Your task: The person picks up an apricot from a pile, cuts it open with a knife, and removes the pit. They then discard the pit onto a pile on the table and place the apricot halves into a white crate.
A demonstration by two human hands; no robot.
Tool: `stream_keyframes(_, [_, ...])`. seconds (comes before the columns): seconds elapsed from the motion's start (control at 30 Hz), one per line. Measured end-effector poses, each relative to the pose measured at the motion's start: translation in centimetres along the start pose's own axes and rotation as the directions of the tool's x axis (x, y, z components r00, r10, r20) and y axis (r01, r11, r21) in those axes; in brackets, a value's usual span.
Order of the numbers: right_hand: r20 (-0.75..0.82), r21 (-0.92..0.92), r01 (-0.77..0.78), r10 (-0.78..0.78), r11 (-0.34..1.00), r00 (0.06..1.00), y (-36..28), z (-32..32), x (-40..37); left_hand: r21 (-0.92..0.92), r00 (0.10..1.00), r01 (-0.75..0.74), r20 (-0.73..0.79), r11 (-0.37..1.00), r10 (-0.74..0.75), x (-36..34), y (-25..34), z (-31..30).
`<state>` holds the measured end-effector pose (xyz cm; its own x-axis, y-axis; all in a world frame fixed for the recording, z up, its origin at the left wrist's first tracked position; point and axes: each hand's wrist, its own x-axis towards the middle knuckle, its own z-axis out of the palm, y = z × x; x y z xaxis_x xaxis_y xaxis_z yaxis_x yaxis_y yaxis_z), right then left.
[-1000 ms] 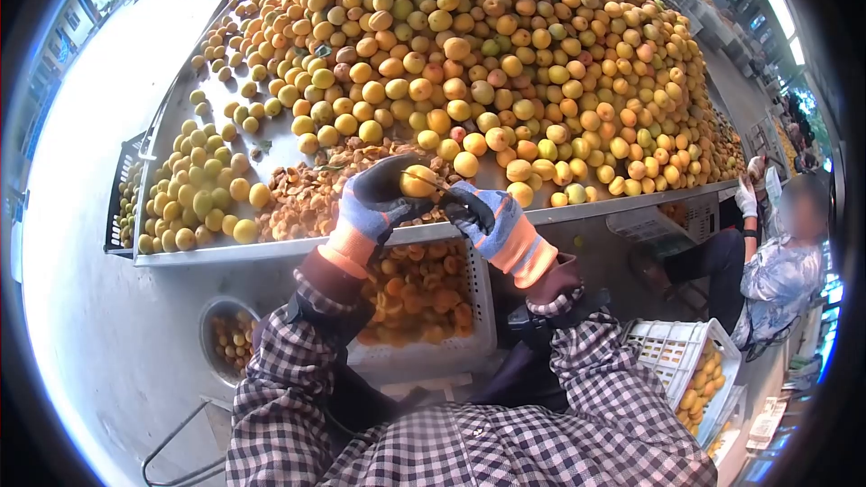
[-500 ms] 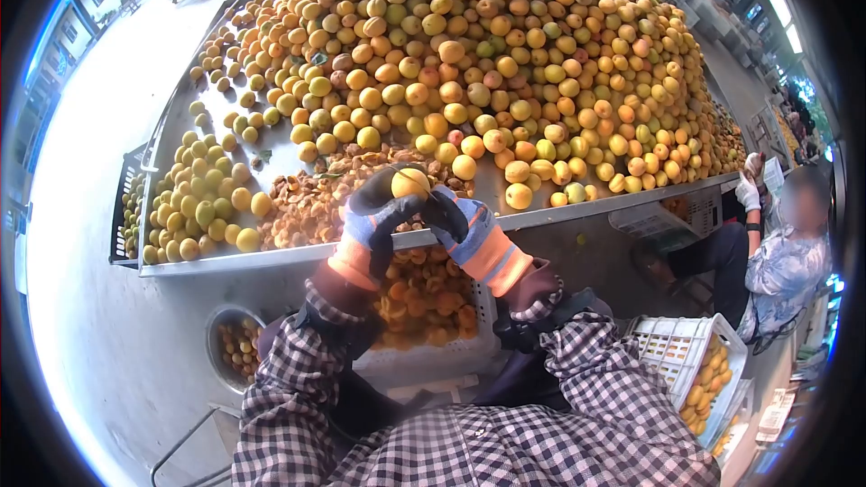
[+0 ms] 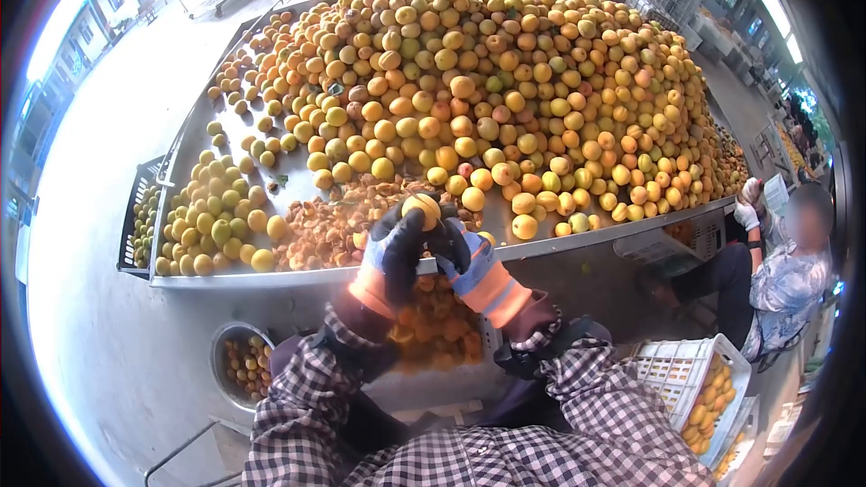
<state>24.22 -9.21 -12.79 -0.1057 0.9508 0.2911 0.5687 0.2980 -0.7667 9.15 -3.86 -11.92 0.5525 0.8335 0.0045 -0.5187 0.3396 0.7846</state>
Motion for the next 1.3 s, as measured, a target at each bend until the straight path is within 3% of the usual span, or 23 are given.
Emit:
stream_keyframes(0.1, [0.009, 0.027, -0.049, 0.049, 0.998, 0.999, 0.2, 0.6, 0.4, -0.139, 0.996, -0.001, -0.093, 0.99, -0.012, -0.2, 0.0, 1.4])
stream_keyframes(0.2, [0.004, 0.043, -0.03, 0.03, 0.999, 1.0, 0.6, 0.4, 0.5, -0.002, 0.997, 0.03, -0.074, 1.0, -0.03, -0.2, 1.3, 0.5])
stream_keyframes(0.27, [0.018, 0.061, -0.022, 0.021, 0.998, 1.0, 0.5, 0.5, 0.6, 0.303, 0.999, 0.014, -0.044, 0.953, -0.001, 0.4, 0.8, -2.1])
stream_keyframes(0.3, [0.02, 0.084, -0.024, 0.023, 0.996, 1.0, 0.5, 0.5, 0.8, 0.356, 0.997, -0.058, -0.019, 0.933, 0.07, 0.9, 0.8, -2.4])
stream_keyframes(0.4, [0.029, 0.091, -0.032, 0.029, 0.995, 0.999, 0.4, 0.7, 0.8, 0.348, 0.978, -0.186, -0.026, 0.919, 0.208, 0.5, 0.9, -2.1])
stream_keyframes(0.47, [0.023, 0.119, -0.084, 0.082, 0.989, 0.996, 0.2, 1.0, 0.8, 0.398, 0.974, -0.195, -0.033, 0.897, 0.226, 0.5, 0.8, -1.9])
stream_keyframes(0.53, [0.007, 0.077, -0.088, 0.088, 0.993, 0.996, 0.0, 1.2, 0.8, 0.171, 0.983, -0.094, -0.14, 0.981, 0.118, 0.5, 0.2, -1.2])
stream_keyframes(0.6, [-0.035, -0.036, -0.011, 0.01, 0.999, 0.999, 0.3, 1.9, 1.1, 0.033, 0.992, 0.008, -0.129, 0.999, -0.003, 0.1, -0.3, 0.0])
stream_keyframes(0.7, [-0.014, -0.035, -0.03, 0.029, 0.999, 0.999, 0.7, 1.9, 1.1, 0.053, 0.996, 0.044, -0.085, 0.998, -0.04, 0.3, 0.2, 0.0])
stream_keyframes(0.8, [0.004, -0.006, -0.063, 0.063, 0.998, 0.998, 1.2, 1.9, 1.3, 0.185, 0.999, 0.036, -0.046, 0.982, -0.028, 0.6, 0.6, -0.5])
stream_keyframes(0.87, [0.004, 0.029, -0.082, 0.082, 0.996, 0.997, 1.4, 2.0, 1.1, 0.432, 0.922, -0.19, -0.23, 0.882, 0.311, 1.3, -1.2, -2.0])
stream_keyframes(0.93, [-0.029, 0.033, -0.102, 0.103, 0.994, 0.994, 0.9, 2.5, 1.1, 0.454, 0.924, -0.201, -0.205, 0.868, 0.321, 1.0, -0.7, -1.5])
stream_keyframes(1.0, [0.008, -0.046, -0.127, 0.128, 0.991, 0.992, 0.7, 2.9, 1.2, 0.154, 0.981, -0.053, -0.176, 0.987, 0.08, 0.4, 0.0, -0.8])
stream_keyframes(1.03, [0.03, -0.046, -0.171, 0.173, 0.984, 0.985, 0.3, 3.0, 1.5, 0.036, 0.97, 0.015, -0.242, 0.999, -0.005, 0.9, -0.9, -1.1])
stream_keyframes(1.07, [0.056, -0.046, -0.217, 0.22, 0.975, 0.974, -0.1, 3.3, 1.7, 0.034, 0.969, 0.022, -0.246, 0.999, -0.013, 0.8, -1.2, -1.2])
stream_keyframes(1.1, [-0.077, 0.024, -0.043, 0.044, 0.999, 0.996, 0.6, 4.0, 1.7, -0.218, 0.971, 0.087, -0.199, 0.972, -0.131, 0.9, -1.0, -1.0])
stream_keyframes(1.13, [-0.066, 0.03, -0.061, 0.062, 0.998, 0.996, 0.5, 4.0, 1.4, -0.457, 0.963, 0.153, -0.13, 0.876, -0.236, 0.8, -0.6, -0.4])
stream_keyframes(1.17, [-0.042, 0.004, -0.115, 0.115, 0.993, 0.993, 0.5, 3.9, 1.5, -0.391, 0.941, 0.146, -0.228, 0.909, -0.25, 0.7, -0.1, 0.3])
stream_keyframes(1.2, [-0.022, -0.024, -0.161, 0.16, 0.987, 0.987, 0.4, 3.6, 1.9, -0.113, 0.978, 0.092, -0.179, 0.989, -0.111, 0.5, -0.1, -0.1])
stream_keyframes(1.27, [0.002, -0.05, -0.207, 0.207, 0.977, 0.978, 0.4, 3.3, 2.5, 0.006, 0.993, 0.087, -0.079, 0.996, -0.086, 0.5, -0.1, -1.5])
stream_keyframes(1.3, [0.008, -0.111, -0.201, 0.203, 0.973, 0.979, 0.2, 3.0, 2.8, 0.121, 0.981, 0.074, -0.185, 0.99, -0.05, 0.4, 0.3, -1.6])
